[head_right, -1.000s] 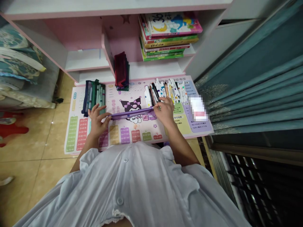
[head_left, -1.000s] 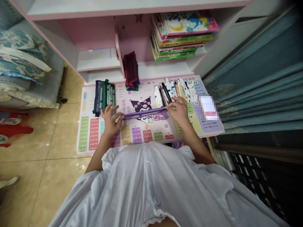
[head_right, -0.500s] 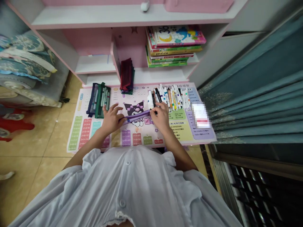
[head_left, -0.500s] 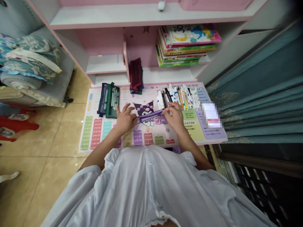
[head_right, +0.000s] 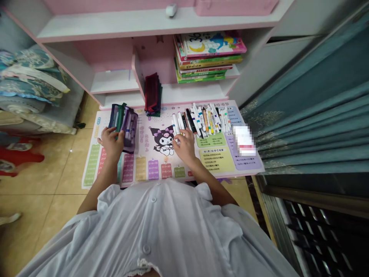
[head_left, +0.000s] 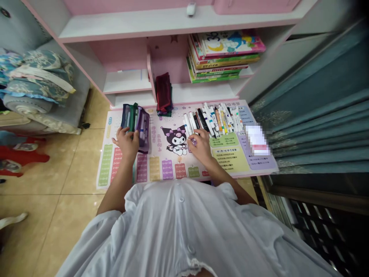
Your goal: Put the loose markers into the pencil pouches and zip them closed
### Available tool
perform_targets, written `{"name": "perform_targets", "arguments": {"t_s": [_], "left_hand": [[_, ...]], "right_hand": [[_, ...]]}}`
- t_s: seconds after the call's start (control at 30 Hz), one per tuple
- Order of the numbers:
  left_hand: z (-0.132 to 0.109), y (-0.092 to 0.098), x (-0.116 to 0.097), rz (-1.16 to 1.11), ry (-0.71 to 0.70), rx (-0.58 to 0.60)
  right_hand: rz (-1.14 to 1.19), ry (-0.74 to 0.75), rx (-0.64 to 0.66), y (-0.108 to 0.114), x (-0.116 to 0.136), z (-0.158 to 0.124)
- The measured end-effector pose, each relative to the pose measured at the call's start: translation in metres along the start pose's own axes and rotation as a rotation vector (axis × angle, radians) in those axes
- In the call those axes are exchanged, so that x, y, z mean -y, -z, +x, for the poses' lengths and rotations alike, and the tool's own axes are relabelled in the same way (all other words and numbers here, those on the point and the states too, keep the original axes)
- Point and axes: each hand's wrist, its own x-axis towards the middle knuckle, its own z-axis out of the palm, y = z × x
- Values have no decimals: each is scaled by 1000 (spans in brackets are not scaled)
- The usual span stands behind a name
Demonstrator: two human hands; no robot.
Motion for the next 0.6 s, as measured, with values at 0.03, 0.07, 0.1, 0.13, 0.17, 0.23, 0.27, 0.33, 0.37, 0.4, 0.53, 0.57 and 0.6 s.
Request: {"name": "perform_targets", "arguments": {"t_s": [0.03,0.07,0.1,0.13,0.17,0.23,0.27,0.33,0.37,0.4,0.53,0.57,0.6], "left_hand": [[5,-6,-3,11,15,-1],[9,-11,-6,23,24,-8],[12,-17,-9,36,31,-20],[15,-21,-11,48,35,-34],[17,-25,-13,61,41,-46],[18,-32,-16,85,60,-58],[18,-34,-17,95,73,-57],[17,-36,-18,111,93,-50],[16,-37,-19,119,95,-45],[16,-37,-19,127,90,-45],[21,-34,-23,139,29,-59],[24,-34,-26,134,13,-61],[27,-35,-31,126,2,-62]], "right_hand": [[-6,10,7,-4,0,-1],[-14,24,12,-7,0,-3],[-22,41,14,-10,1,-4],[-31,58,15,-12,2,-6],[-42,76,13,-15,3,-8],[-64,102,1,-19,4,-11],[-71,111,-9,-20,5,-12],[-70,116,-24,-23,5,-14],[-62,113,-27,-24,5,-15],[-53,110,-25,-25,4,-16],[-37,109,-26,-27,2,-17],[-41,117,-37,-27,2,-17],[-44,129,-52,-27,2,-17]]}}
